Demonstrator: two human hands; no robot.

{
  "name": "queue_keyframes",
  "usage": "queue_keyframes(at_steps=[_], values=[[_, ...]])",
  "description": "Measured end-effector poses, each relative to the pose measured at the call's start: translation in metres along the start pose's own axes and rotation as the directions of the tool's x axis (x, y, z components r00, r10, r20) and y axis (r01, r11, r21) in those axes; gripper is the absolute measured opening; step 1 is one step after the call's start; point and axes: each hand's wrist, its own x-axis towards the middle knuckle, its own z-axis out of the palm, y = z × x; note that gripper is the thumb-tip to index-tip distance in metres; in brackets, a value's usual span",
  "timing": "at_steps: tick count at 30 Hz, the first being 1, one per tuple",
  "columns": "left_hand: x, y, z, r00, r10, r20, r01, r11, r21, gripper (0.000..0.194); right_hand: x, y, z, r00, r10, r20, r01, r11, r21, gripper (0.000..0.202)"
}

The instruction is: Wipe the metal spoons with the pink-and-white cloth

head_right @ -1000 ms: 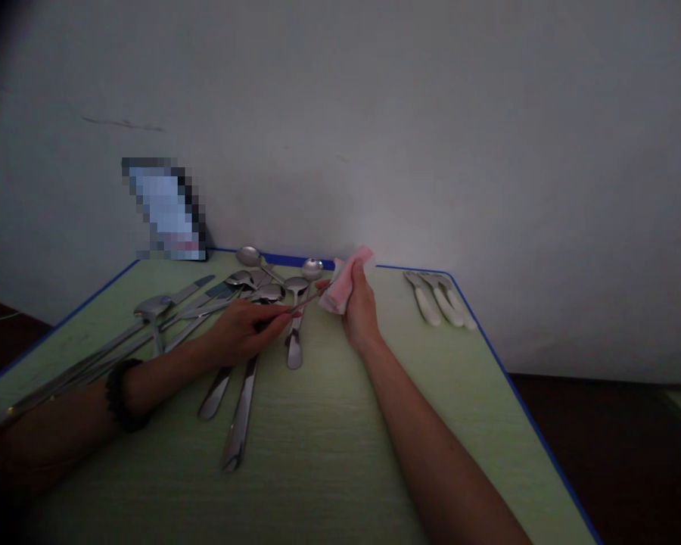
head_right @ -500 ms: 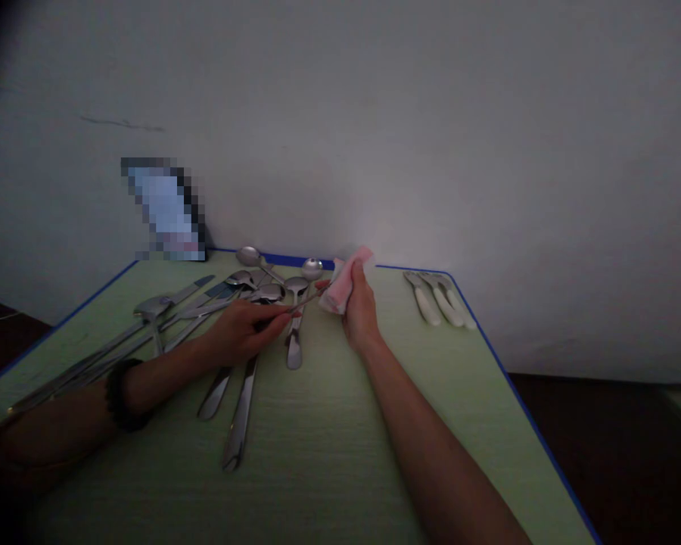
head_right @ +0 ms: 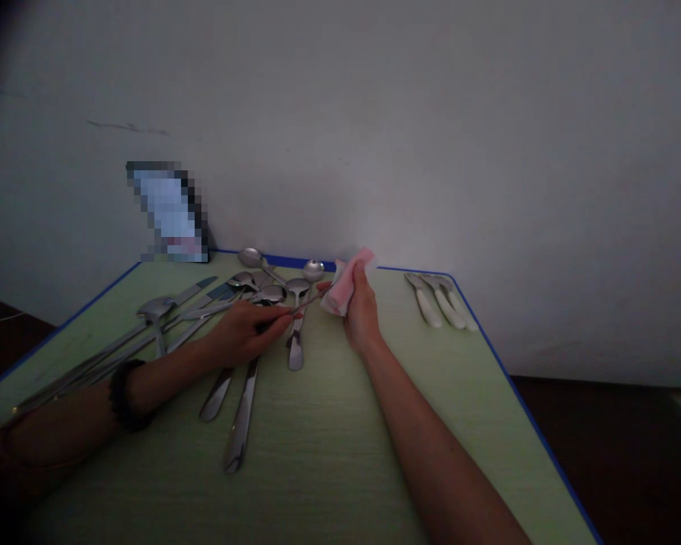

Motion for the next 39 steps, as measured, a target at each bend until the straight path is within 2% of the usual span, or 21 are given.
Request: queue_keyframes(at_steps=[26,39], values=[[0.0006,0.0004,0.0008,1.0,-0.006,0.017,0.006,1.0,0.005,0.03,0.0013,-0.0009,-0.0009,1.0,-0.002,-0.014,0.002,1.0,-0.016,0.051],[0.0004,0.001,0.0013,1.0,-0.011,-0.003,0.011,1.0,0.013,0.03,0.0046,0.0042,-0.0079,0.999,-0.033,0.026,0.034,0.999,-0.02,0.054]])
